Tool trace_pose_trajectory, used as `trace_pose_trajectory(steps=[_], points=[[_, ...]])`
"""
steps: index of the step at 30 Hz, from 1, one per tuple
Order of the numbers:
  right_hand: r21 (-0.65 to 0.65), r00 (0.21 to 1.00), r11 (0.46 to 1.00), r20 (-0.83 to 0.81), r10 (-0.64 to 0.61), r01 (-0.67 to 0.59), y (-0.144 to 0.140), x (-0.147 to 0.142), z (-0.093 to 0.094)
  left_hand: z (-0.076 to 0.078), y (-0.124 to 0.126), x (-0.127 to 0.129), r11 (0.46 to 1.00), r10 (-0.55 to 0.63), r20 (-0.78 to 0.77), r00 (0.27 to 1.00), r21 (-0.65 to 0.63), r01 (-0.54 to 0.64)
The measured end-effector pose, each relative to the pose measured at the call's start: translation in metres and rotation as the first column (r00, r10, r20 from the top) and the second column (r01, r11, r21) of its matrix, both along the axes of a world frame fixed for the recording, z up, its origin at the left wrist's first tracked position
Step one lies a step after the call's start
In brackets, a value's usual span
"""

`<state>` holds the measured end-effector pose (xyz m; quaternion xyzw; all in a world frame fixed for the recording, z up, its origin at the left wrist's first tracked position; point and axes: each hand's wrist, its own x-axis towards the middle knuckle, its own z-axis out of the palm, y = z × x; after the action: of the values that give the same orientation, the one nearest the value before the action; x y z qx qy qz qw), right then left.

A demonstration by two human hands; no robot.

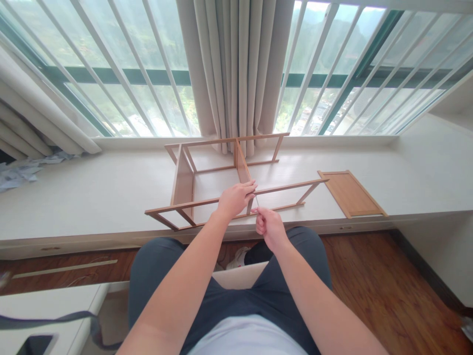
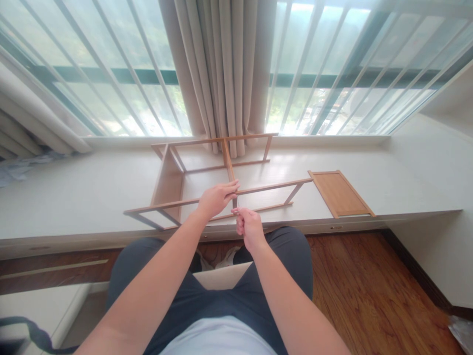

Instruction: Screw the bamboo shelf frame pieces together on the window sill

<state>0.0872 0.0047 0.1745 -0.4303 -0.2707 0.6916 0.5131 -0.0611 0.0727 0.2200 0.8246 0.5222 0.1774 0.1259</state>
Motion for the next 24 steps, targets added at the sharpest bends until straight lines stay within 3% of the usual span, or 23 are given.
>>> trace_pose_trajectory(steps=[2,4,8,11,15,24], points=[[0.089,0.965,0.994,0.250,-0.082,0.061,0.000,0.003,-0.002,0.000,0.000,0.000,1.000,0.000,-0.001,1.000,-0.007,0.000],[0.181,0.875,0.982,0.464,-0.138,0.059,0.000,0.007,-0.002,0.000,0.000,0.000,1.000,-0.003,0.002,1.000,-0.004,0.003],[0.362,0.659,0.932,0.704,-0.265,-0.012,-0.002,0.012,0.002,0.000,-0.001,0.000,1.000,-0.004,0.004,1.000,0.002,0.004],[0.441,0.553,0.896,0.758,-0.346,-0.043,-0.003,0.011,0.005,0.001,-0.001,0.000,1.000,-0.002,0.002,1.000,-0.003,0.002],[0.483,0.471,0.873,0.788,-0.396,-0.075,-0.002,0.011,0.003,0.002,-0.002,0.000,1.000,-0.003,0.002,1.000,-0.008,0.003],[0.520,0.392,0.842,0.811,-0.434,-0.144,0.002,0.015,-0.003,0.002,-0.002,0.000,1.000,0.002,-0.005,1.000,-0.020,-0.002]])
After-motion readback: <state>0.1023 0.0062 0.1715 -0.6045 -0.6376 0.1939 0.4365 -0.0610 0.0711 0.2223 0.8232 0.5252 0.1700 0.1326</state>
